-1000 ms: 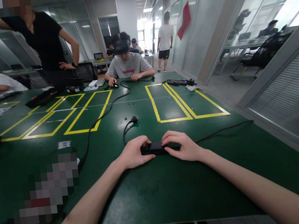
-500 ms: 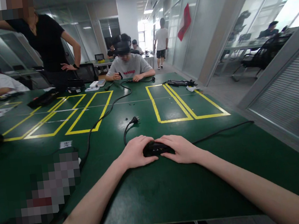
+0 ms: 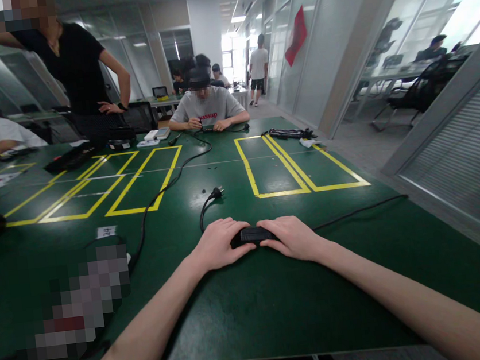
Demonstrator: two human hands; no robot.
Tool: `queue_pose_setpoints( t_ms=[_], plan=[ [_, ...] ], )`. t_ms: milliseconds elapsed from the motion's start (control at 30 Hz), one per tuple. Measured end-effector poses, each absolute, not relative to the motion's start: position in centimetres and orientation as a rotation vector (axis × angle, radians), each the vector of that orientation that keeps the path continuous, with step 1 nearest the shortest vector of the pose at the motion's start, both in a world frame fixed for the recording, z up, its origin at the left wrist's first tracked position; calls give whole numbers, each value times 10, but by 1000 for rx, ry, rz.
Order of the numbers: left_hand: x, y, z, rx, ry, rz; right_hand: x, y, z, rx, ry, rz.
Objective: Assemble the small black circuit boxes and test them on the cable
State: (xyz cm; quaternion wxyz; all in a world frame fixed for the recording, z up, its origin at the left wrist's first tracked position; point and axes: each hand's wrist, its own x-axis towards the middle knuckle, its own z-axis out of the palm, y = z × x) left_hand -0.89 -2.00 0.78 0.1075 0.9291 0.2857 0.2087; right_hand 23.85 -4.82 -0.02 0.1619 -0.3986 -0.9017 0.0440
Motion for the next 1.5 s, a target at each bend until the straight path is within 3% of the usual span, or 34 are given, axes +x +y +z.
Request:
queue_pose_setpoints(
  t_ms=[1067, 1167, 1333, 1500],
  plan=[
    [-7, -23, 9, 2771, 781, 658, 242, -49, -1, -941, -2490, 135],
    [-8, -22, 8, 2851, 762, 696, 242, -50, 3, -971, -2406, 352],
    [-7, -22, 9, 2981, 676, 693, 243, -54, 12, -1028, -2048, 1261],
    [-5, -24, 9, 2920, 738, 717, 244, -50, 14, -953, -1875, 1526]
  ],
)
